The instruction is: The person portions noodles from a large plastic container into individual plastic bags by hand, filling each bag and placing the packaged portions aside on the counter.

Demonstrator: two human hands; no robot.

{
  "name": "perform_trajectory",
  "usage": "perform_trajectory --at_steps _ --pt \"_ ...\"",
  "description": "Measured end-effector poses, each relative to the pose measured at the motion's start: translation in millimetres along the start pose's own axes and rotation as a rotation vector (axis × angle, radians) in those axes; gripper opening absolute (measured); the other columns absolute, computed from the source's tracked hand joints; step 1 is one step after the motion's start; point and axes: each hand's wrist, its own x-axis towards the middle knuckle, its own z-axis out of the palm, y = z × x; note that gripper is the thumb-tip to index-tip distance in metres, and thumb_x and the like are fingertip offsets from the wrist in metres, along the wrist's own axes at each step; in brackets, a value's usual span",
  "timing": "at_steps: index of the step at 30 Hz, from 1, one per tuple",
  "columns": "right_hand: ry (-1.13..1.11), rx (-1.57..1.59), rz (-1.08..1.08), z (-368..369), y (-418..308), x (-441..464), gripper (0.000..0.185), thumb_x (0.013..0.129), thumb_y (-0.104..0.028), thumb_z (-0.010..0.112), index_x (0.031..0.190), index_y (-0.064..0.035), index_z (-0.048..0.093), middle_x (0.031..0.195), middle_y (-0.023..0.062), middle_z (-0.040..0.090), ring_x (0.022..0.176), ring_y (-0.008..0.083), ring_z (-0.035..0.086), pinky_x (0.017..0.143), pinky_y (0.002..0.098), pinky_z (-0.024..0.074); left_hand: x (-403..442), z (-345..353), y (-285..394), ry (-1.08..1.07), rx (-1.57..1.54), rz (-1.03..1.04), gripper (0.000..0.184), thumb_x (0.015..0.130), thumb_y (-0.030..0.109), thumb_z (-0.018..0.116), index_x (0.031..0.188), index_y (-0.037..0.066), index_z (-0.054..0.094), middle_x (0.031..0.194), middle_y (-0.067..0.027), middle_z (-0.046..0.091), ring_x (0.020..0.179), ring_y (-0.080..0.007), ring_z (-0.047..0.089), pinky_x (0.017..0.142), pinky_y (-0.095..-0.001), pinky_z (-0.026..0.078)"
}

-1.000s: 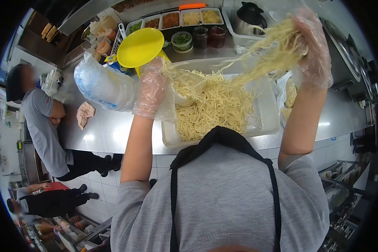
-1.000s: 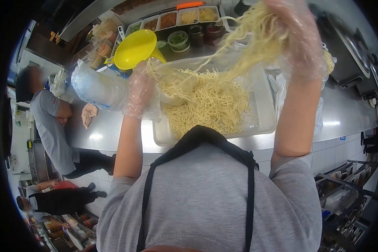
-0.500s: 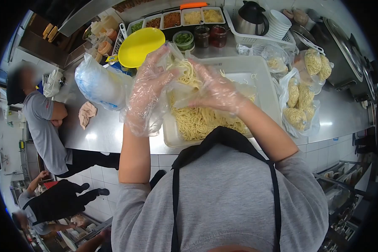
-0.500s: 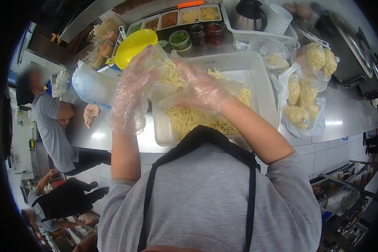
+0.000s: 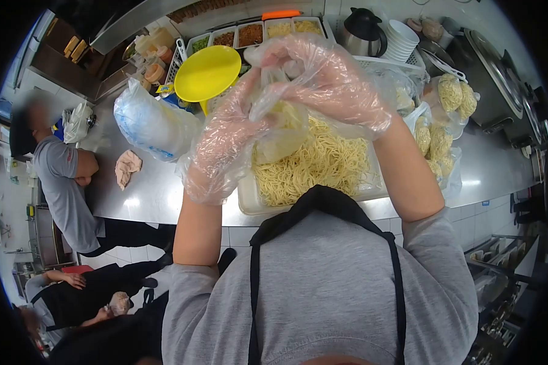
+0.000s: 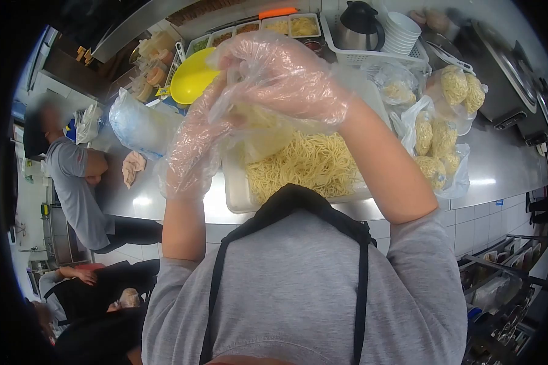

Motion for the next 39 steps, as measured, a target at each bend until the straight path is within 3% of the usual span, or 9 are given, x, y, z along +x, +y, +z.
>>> perform_trajectory --at_steps 3,6,9,13,22,28,31,35,39 --pt "0.148 -0.462 -0.126 5.3 11.8 -8.5 0.053 0.075 -0.018 0.072 0.121 -0.0085 0.047 0.111 0.0053 0.052 0.099 0.0164 0.056 0.088 0.0314 0.0461 -3.1 -11.2 -3.8 0.036 -0.022 0.016 0.079 0.071 0.001 0.063 0.139 -0.003 0.024 0.143 -0.0125 0.029 0.118 -0.0202 0.046 0.096 -0.0279 0.037" --pt "0.112 0.108 0.244 28.4 26.2 -42.2 0.064 0.073 -0.019 0.073 0.127 -0.0093 0.041 0.115 0.0084 0.052 0.103 0.0199 0.056 0.089 0.0314 0.0456 -1.2 -14.4 -7.1 0.122 -0.032 0.017 0.077 0.072 0.001 0.062 0.139 -0.003 0.025 0.142 -0.0135 0.030 0.115 -0.0209 0.048 0.096 -0.0284 0.038" --pt "0.005 -0.527 0.321 52.6 56.4 -76.7 0.067 0.075 -0.020 0.072 0.131 -0.0109 0.035 0.109 0.0087 0.053 0.102 0.0205 0.056 0.086 0.0301 0.0461 13.2 -30.2 -36.2 0.185 0.439 0.223 0.069 0.074 0.001 0.059 0.137 -0.001 0.030 0.138 -0.0160 0.035 0.113 -0.0237 0.050 0.095 -0.0301 0.039" --pt "0.007 -0.269 0.452 34.2 69.7 -74.4 0.032 0.086 -0.017 0.054 0.116 -0.0081 0.046 0.087 0.0044 0.050 0.082 0.0143 0.055 0.074 0.0276 0.0467 11.6 -14.7 -70.1 -0.155 1.521 0.295 0.052 0.078 0.001 0.051 0.129 0.001 0.040 0.127 -0.0166 0.045 0.112 -0.0286 0.051 0.093 -0.0357 0.042" --pt "0.450 0.293 0.580 12.8 37.7 -62.9 0.014 0.088 -0.015 0.049 0.097 -0.0052 0.053 0.084 0.0032 0.053 0.078 0.0124 0.051 0.068 0.0272 0.0436 17.5 -40.1 -109.7 -0.122 1.609 0.098 0.046 0.079 0.006 0.049 0.125 0.006 0.046 0.122 -0.0097 0.051 0.108 -0.0275 0.053 0.088 -0.0375 0.045" --pt "0.672 0.557 0.261 -58.9 -10.8 -54.1 0.017 0.089 -0.023 0.052 0.100 -0.0106 0.057 0.080 -0.0057 0.054 0.064 0.0030 0.046 0.053 0.0197 0.0386 13.8 -43.7 -111.5 -0.139 1.524 0.115 0.051 0.075 0.008 0.058 0.125 0.005 0.047 0.124 -0.0132 0.049 0.108 -0.0276 0.052 0.090 -0.0364 0.044" --pt "0.464 0.152 0.572 -59.5 -16.5 -67.4 0.018 0.087 -0.026 0.055 0.099 -0.0134 0.057 0.083 -0.0044 0.055 0.068 0.0033 0.047 0.056 0.0187 0.0405 23.9 -57.8 -109.1 -0.002 1.251 0.434 0.049 0.074 -0.001 0.051 0.123 0.007 0.050 0.122 -0.0121 0.052 0.101 -0.0288 0.057 0.084 -0.0344 0.048" --pt "-0.402 -0.120 0.932 -43.3 12.4 -83.9 0.032 0.085 -0.029 0.059 0.110 -0.0094 0.053 0.104 0.0061 0.059 0.095 0.0163 0.055 0.085 0.0297 0.0434 20.5 -39.0 -40.1 0.119 0.557 0.204 0.049 0.075 -0.002 0.053 0.124 0.006 0.050 0.122 -0.0092 0.053 0.091 -0.0185 0.060 0.077 -0.0271 0.047" --pt "-0.382 -0.265 0.701 -15.9 40.3 -102.1 0.061 0.071 -0.030 0.074 0.123 -0.0126 0.046 0.113 0.0079 0.055 0.105 0.0233 0.052 0.090 0.0358 0.0424 10.1 -10.7 18.0 0.177 0.259 0.016 0.047 0.077 0.003 0.056 0.124 0.003 0.050 0.121 -0.0039 0.053 0.072 -0.0049 0.049 0.067 -0.0188 0.041"
